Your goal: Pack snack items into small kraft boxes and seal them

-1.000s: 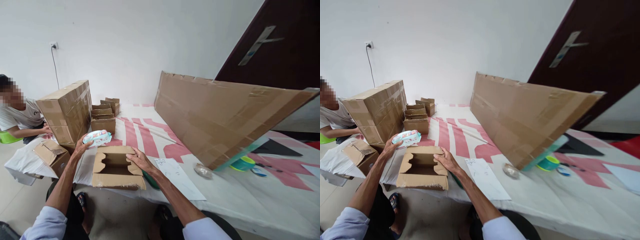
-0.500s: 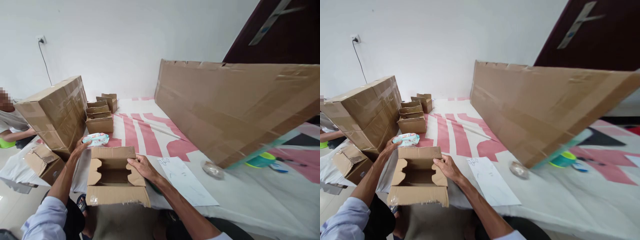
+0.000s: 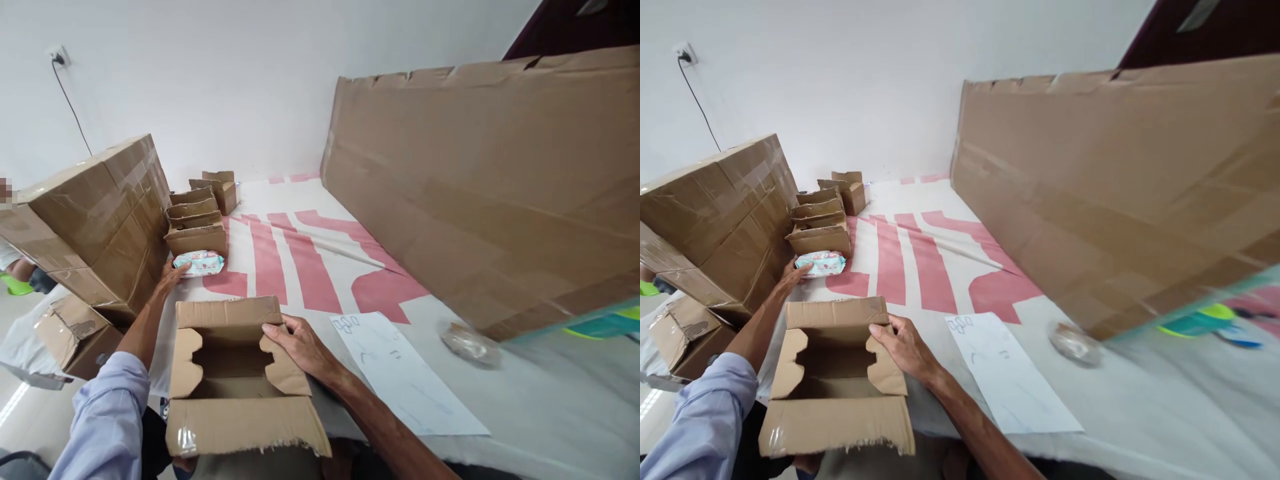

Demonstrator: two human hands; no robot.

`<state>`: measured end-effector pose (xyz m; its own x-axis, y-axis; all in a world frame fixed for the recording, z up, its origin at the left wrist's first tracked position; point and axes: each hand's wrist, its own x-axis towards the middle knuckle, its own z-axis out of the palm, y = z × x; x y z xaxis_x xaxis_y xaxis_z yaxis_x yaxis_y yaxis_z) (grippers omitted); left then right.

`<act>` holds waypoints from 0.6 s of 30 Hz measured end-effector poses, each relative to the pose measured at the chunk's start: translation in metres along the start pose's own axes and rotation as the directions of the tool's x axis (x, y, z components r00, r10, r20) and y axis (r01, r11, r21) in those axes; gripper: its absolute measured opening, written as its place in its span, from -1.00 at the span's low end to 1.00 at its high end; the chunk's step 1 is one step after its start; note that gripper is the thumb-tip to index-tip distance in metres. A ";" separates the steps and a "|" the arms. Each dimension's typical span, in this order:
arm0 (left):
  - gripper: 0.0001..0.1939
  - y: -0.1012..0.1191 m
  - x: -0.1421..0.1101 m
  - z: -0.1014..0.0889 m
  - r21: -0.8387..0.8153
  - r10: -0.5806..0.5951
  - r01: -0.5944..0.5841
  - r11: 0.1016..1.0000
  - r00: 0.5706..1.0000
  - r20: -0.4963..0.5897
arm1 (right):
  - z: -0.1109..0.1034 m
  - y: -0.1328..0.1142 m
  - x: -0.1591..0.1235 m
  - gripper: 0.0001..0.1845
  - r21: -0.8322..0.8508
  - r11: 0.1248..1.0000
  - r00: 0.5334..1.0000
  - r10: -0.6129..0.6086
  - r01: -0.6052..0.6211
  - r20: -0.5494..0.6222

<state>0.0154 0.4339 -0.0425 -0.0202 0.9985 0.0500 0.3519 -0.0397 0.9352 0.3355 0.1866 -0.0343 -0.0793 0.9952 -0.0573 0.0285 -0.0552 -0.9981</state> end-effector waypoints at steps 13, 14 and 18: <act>-0.04 0.017 -0.050 0.002 0.502 0.226 -0.227 0.835 0.972 0.064 | 0.002 0.000 0.000 -0.47 -0.002 1.000 1.000 0.001 -0.001 -0.030; -0.02 0.018 -0.054 0.006 0.544 0.231 -0.242 0.803 0.969 0.090 | 0.001 0.001 0.000 -0.46 -0.013 1.000 0.999 0.002 -0.002 -0.032; -0.08 0.021 -0.059 0.025 0.674 0.193 -0.240 0.699 0.970 0.145 | -0.001 0.007 -0.002 -0.42 -0.030 0.999 0.999 0.016 -0.018 -0.044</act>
<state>0.0476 0.3755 -0.0345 0.1837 0.9666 0.1785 0.8815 -0.2424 0.4053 0.3374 0.1838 -0.0414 -0.0345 0.9968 -0.0724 0.0596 -0.0703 -0.9957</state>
